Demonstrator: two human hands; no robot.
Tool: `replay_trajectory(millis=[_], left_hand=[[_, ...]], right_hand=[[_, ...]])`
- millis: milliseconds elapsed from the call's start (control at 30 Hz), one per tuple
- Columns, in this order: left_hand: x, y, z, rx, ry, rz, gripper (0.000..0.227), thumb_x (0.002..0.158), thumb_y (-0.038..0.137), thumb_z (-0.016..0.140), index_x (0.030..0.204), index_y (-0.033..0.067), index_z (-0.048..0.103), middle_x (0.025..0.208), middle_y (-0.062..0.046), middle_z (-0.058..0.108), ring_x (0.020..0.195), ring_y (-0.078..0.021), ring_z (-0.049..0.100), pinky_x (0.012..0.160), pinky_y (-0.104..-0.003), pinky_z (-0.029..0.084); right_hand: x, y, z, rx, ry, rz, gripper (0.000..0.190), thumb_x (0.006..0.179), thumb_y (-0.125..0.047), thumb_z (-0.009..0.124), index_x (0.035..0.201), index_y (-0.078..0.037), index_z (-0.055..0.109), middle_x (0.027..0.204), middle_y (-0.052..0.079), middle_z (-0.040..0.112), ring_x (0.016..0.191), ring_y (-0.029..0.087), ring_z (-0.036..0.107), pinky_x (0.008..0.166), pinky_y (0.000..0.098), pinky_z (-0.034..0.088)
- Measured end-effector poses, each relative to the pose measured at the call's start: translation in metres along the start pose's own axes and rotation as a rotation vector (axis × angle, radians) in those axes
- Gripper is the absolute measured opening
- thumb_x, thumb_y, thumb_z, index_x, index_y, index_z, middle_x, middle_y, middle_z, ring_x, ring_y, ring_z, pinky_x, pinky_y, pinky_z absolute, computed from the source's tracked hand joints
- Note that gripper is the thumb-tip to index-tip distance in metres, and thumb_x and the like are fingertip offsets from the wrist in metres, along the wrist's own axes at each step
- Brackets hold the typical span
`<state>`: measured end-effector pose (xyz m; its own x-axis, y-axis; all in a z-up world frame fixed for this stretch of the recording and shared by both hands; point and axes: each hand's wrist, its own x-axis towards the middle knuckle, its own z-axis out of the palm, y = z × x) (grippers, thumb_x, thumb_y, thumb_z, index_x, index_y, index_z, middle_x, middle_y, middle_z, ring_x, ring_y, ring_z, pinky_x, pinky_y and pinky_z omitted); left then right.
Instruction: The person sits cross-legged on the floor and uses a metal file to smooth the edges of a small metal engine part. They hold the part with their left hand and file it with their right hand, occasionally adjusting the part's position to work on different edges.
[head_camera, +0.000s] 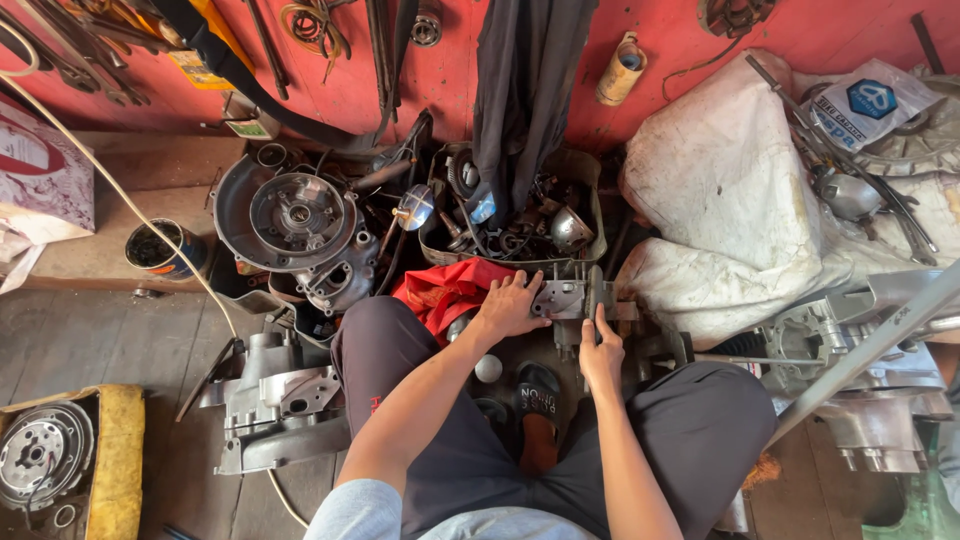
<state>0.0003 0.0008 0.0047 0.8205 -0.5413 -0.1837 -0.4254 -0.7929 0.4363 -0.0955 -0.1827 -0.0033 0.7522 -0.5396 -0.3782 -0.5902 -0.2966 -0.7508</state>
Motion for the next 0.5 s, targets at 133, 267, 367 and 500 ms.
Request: replay_trajectory(millis=[133, 267, 367, 500], left_hand=[[-0.001, -0.001, 0.002, 0.012, 0.002, 0.004, 0.1, 0.08, 0.062, 0.073, 0.157, 0.0094, 0.037, 0.135, -0.018, 0.05, 0.122, -0.041, 0.058, 0.1, -0.053, 0.044], [-0.001, -0.001, 0.002, 0.005, 0.007, 0.001, 0.099, 0.08, 0.06, 0.074, 0.157, 0.0089, 0.037, 0.133, -0.018, 0.05, 0.12, -0.0405, 0.058, 0.099, -0.053, 0.044], [0.001, 0.0, 0.002, 0.006, 0.005, 0.005, 0.099, 0.08, 0.061, 0.074, 0.157, 0.0087, 0.038, 0.133, -0.018, 0.05, 0.12, -0.0406, 0.058, 0.099, -0.053, 0.044], [0.0, 0.001, 0.001, 0.017, 0.011, -0.002, 0.098, 0.081, 0.06, 0.073, 0.157, 0.0087, 0.038, 0.133, -0.018, 0.049, 0.121, -0.0404, 0.058, 0.099, -0.053, 0.044]], right_hand=[[-0.032, -0.036, -0.007, 0.002, 0.033, 0.07, 0.046, 0.106, -0.034, 0.052, 0.151, -0.027, 0.051, 0.099, 0.02, 0.074, 0.072, 0.029, 0.071, 0.048, 0.0348, 0.062], [-0.039, -0.036, -0.01, -0.027, -0.009, 0.001, 0.048, 0.105, -0.032, 0.051, 0.152, -0.025, 0.05, 0.132, 0.023, 0.061, 0.106, 0.036, 0.061, 0.076, 0.0443, 0.058], [-0.038, -0.039, -0.01, -0.023, 0.018, 0.004, 0.047, 0.105, -0.032, 0.051, 0.152, -0.026, 0.05, 0.144, 0.022, 0.056, 0.117, 0.038, 0.061, 0.083, 0.0463, 0.059], [-0.04, -0.046, -0.006, -0.019, 0.049, 0.055, 0.046, 0.103, -0.036, 0.054, 0.149, -0.03, 0.054, 0.133, 0.026, 0.063, 0.098, 0.039, 0.071, 0.058, 0.0419, 0.065]])
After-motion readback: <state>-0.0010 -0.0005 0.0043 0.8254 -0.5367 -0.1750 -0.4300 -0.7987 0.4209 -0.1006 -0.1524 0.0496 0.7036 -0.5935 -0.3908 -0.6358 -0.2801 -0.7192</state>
